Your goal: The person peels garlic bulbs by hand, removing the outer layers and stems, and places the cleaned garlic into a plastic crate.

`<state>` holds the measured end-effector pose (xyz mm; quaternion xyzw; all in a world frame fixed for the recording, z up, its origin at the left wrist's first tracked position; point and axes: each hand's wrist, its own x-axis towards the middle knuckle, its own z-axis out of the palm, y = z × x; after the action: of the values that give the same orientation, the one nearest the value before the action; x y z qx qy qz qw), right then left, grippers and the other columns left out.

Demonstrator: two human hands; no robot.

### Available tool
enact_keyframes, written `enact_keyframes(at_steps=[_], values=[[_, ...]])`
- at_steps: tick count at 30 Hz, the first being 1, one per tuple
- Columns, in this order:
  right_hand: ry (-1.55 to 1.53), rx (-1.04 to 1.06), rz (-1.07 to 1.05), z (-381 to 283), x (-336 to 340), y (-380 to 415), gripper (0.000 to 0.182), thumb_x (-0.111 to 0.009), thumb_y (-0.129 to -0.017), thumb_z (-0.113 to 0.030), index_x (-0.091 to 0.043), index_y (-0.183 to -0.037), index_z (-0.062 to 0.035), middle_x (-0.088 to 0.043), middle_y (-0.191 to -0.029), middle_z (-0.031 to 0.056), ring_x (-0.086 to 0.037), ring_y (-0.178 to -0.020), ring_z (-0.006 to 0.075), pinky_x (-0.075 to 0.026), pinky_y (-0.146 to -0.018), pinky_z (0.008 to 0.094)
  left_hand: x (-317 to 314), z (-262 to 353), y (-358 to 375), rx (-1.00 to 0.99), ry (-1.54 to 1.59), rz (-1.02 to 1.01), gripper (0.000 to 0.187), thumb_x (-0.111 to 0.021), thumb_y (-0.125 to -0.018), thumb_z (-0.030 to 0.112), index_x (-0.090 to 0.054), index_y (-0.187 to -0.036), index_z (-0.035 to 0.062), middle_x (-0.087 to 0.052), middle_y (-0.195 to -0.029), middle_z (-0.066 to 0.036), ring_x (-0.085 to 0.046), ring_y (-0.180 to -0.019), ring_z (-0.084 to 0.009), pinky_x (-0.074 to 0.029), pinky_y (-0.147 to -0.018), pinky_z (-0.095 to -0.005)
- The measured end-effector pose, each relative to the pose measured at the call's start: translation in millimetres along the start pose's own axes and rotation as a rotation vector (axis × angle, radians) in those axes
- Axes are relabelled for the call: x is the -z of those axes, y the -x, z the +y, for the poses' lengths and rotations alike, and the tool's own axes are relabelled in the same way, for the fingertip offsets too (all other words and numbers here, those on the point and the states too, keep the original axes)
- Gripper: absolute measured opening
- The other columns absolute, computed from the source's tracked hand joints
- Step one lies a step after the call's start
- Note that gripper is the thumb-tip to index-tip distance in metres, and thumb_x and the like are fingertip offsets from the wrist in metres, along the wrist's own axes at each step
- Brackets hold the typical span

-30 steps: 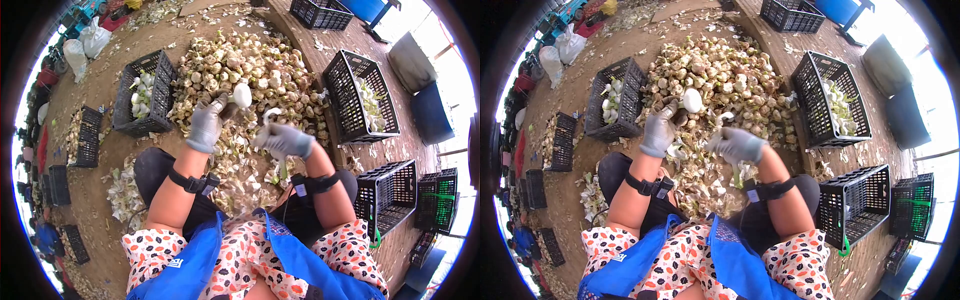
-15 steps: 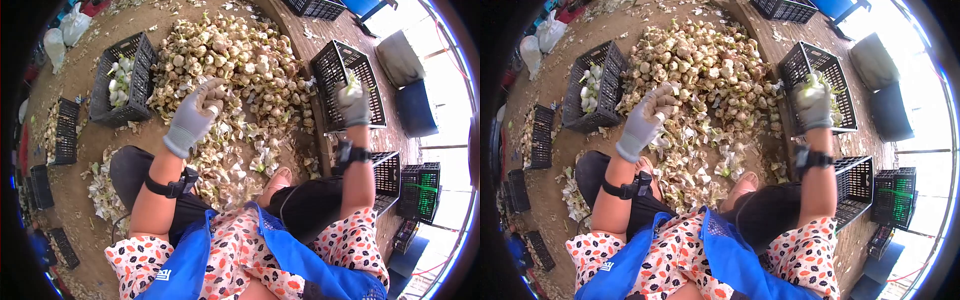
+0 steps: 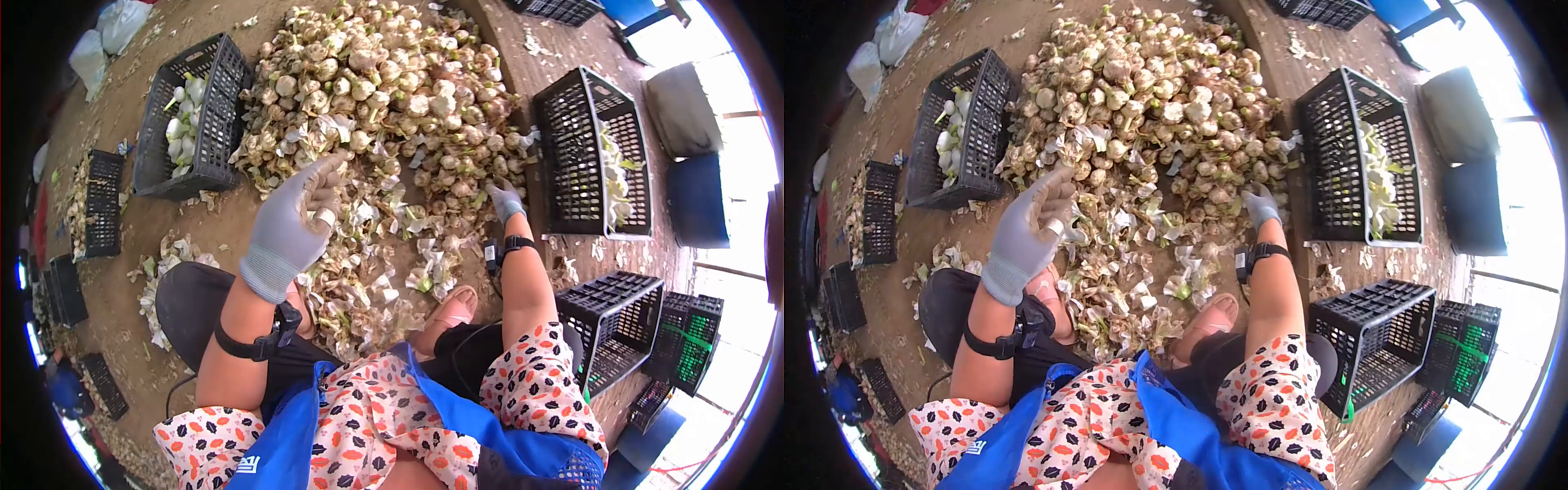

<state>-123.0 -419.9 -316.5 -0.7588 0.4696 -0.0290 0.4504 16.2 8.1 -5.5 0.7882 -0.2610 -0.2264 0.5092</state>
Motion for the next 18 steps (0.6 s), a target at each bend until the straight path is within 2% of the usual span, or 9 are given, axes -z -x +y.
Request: enact_keyframes(at_steps=[2,3,5,7,9,11,12,16,18], values=[[0.364,0.243,0.083,-43.4,-4.9,14.8,0.042,-0.065,-0.077,-0.019,-0.060,-0.118,-0.0084,-0.065,-0.109,0.0126,-0.061,-0.101,0.0258,-0.047,-0.085,0.0310,0.8,-0.1,-5.2,0.012,-0.052,-0.003,0.052,-0.051,-0.083,-0.005,-0.044,-0.133,0.0045,-0.057,-0.120,-0.014,-0.057,-0.107,-0.0210,-0.046,-0.090,-0.0309],[0.401,0.347,0.127,-81.0,-7.3,32.5,0.038,-0.066,-0.076,-0.018,-0.063,-0.111,-0.0064,-0.064,-0.106,0.0166,-0.061,-0.100,0.0279,-0.047,-0.085,0.0336,1.4,-0.7,-8.2,0.029,-0.062,-0.007,0.052,-0.051,-0.083,-0.005,-0.044,-0.133,0.0045,-0.057,-0.120,-0.014,-0.057,-0.107,-0.0210,-0.046,-0.090,-0.0309],[0.256,0.508,-0.017,-109.9,-33.0,39.8,0.032,-0.065,-0.076,-0.019,-0.065,-0.105,-0.0059,-0.065,-0.106,0.0151,-0.061,-0.099,0.0303,-0.047,-0.086,0.0356,3.0,-3.0,-10.2,0.065,-0.138,-0.012,0.052,-0.051,-0.083,-0.007,-0.044,-0.133,0.0043,-0.057,-0.120,-0.013,-0.057,-0.107,-0.0208,-0.046,-0.090,-0.0312],[0.322,0.525,-0.380,-135.9,-67.0,56.4,0.025,-0.064,-0.077,-0.022,-0.069,-0.100,-0.0129,-0.065,-0.104,0.0147,-0.060,-0.100,0.0296,-0.047,-0.088,0.0359,4.6,-7.5,-12.2,0.070,-0.164,-0.004,0.051,-0.051,-0.083,-0.008,-0.045,-0.133,0.0044,-0.057,-0.121,-0.013,-0.058,-0.107,-0.0209,-0.046,-0.090,-0.0309],[0.753,0.362,-0.701,-149.1,-103.8,70.4,0.032,-0.064,-0.078,-0.023,-0.065,-0.107,-0.0121,-0.064,-0.108,0.0154,-0.060,-0.103,0.0294,-0.048,-0.089,0.0352,5.9,-17.4,-13.4,0.013,-0.270,0.013,0.047,-0.052,-0.084,-0.006,-0.048,-0.130,0.0037,-0.058,-0.120,-0.013,-0.059,-0.106,-0.0210,-0.047,-0.089,-0.0309],[0.943,0.223,-0.673,-133.3,-129.8,89.9,0.039,-0.064,-0.078,-0.022,-0.060,-0.116,-0.0119,-0.060,-0.117,0.0163,-0.058,-0.106,0.0317,-0.048,-0.090,0.0373,4.9,-13.9,-12.6,0.022,-0.302,0.025,0.045,-0.053,-0.084,-0.006,-0.049,-0.129,0.0030,-0.058,-0.119,-0.013,-0.060,-0.105,-0.0210,-0.047,-0.089,-0.0309],[0.984,0.208,-0.655,-117.7,-136.0,99.3,0.049,-0.064,-0.078,-0.021,-0.051,-0.124,-0.0110,-0.055,-0.123,0.0176,-0.056,-0.110,0.0344,-0.048,-0.091,0.0407,5.2,-12.0,-12.5,0.016,-0.336,0.035,0.043,-0.053,-0.085,-0.005,-0.050,-0.127,0.0022,-0.059,-0.118,-0.014,-0.060,-0.104,-0.0210,-0.048,-0.089,-0.0310],[0.874,0.064,-0.555,-97.0,-132.5,128.1,0.064,-0.071,-0.070,-0.016,-0.044,-0.129,-0.0123,-0.046,-0.129,0.0195,-0.051,-0.116,0.0376,-0.046,-0.093,0.0410,8.6,-15.2,-2.2,-0.031,-0.276,0.038,0.042,-0.056,-0.084,-0.001,-0.053,-0.125,0.0043,-0.060,-0.116,-0.013,-0.060,-0.105,-0.0224,-0.048,-0.090,-0.0312],[0.549,-0.009,-0.494,-90.7,-121.7,132.2,0.072,-0.076,-0.064,-0.018,-0.045,-0.128,-0.0122,-0.046,-0.127,0.0190,-0.054,-0.111,0.0375,-0.045,-0.094,0.0389,12.6,-8.7,1.5,-0.023,-0.353,0.020,0.043,-0.057,-0.083,0.002,-0.052,-0.126,0.0060,-0.060,-0.115,-0.013,-0.061,-0.103,-0.0256,-0.048,-0.089,-0.0323]])
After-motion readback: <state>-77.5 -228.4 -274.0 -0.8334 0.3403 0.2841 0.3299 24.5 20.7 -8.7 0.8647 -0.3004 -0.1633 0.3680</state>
